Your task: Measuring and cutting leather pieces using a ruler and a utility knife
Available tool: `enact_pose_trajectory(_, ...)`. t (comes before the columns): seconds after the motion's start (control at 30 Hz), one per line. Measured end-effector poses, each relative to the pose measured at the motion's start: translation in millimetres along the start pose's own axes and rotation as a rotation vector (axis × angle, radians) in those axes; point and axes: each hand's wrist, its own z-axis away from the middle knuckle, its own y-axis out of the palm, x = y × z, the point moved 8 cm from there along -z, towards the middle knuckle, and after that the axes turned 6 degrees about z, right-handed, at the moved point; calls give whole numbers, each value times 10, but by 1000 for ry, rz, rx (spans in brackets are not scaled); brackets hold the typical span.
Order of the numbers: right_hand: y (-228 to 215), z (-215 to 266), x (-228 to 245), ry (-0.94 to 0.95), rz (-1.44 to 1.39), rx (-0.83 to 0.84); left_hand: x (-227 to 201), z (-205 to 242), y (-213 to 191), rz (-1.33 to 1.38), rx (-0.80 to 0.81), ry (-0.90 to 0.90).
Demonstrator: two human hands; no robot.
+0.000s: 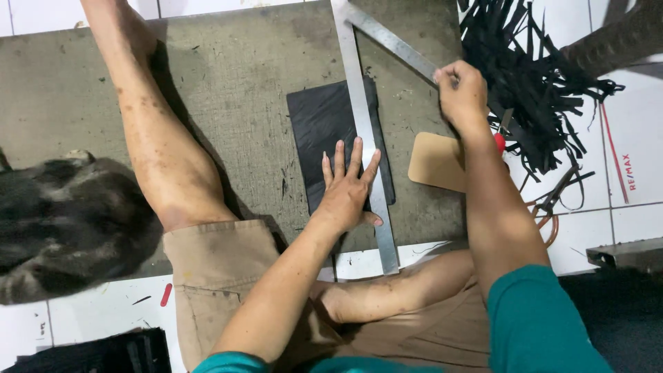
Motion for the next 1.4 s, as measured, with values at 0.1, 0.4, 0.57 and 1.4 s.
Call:
enact_pose_trajectory(0.1, 193, 129, -397, 44, 48, 72, -131, 56, -162, -29, 199, -127)
enact_pose_trajectory(0.4, 34, 959, 1219, -285, 217, 367, -85, 36, -103, -57, 163, -138)
enact_pose_trajectory(0.57, 329, 1238, 1445, -553, 338, 334, -129, 57, -148, -61, 187, -159)
enact_pose_trajectory(1.4, 409, 1286, 1469, -674, 578, 416, 1440, 670, -43, 961, -711, -408)
